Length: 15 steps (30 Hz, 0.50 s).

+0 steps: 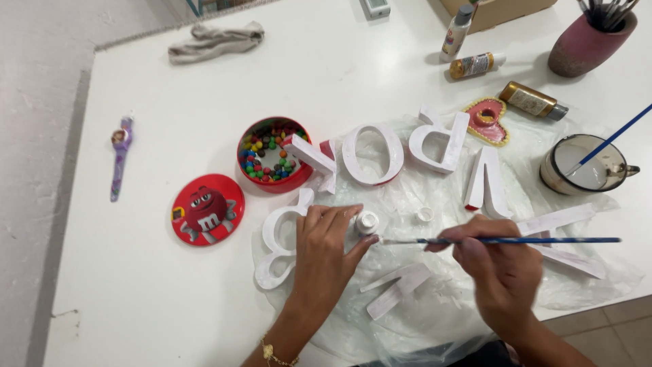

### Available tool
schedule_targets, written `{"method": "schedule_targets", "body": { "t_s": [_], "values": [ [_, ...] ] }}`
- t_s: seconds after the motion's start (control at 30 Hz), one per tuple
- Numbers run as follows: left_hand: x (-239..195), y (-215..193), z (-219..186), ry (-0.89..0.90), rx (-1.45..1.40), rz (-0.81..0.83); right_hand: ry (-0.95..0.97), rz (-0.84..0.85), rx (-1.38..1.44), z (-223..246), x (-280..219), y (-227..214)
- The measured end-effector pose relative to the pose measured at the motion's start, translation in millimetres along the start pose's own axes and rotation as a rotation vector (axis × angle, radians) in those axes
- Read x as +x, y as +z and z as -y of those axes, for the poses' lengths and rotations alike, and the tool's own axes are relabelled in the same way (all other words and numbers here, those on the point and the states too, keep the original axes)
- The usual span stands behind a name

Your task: The person paints white 3D letters with white paint using a paintbrush. They dip the brush into a container of paint and apply it to the letters laid out on a plastic sheet on a white table.

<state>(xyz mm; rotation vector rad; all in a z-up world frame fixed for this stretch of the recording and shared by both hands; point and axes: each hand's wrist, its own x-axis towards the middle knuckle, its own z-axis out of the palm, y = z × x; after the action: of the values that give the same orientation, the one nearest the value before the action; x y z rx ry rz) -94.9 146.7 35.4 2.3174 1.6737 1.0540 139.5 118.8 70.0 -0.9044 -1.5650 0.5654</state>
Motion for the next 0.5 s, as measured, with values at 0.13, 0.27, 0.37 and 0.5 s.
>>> {"method": "schedule_targets", "body": {
  "t_s": [0.13,0.27,0.37,0.5],
  "values": [
    [-3.4,-10.2,6.4,0.014,0.007,0.067,0.378,0.028,0.144,3.0,-29.9,-33.6],
    [6.5,-48.4,10.1,0.13,-0.091,-0.108,0.531,0.206,0.164,-0.3,-46.7,-53.8],
    [-1.6,-104.9,-32.1,0.123,0.016,-0.258,0.595,0.281,0.189,7.8,-45.5,-38.4],
    [-89.2,-78.2,-55.3,0.018,-0.042,-0.38,0.5,0.307,0.025,-9.9,-62.0,-26.7]
  ]
}}
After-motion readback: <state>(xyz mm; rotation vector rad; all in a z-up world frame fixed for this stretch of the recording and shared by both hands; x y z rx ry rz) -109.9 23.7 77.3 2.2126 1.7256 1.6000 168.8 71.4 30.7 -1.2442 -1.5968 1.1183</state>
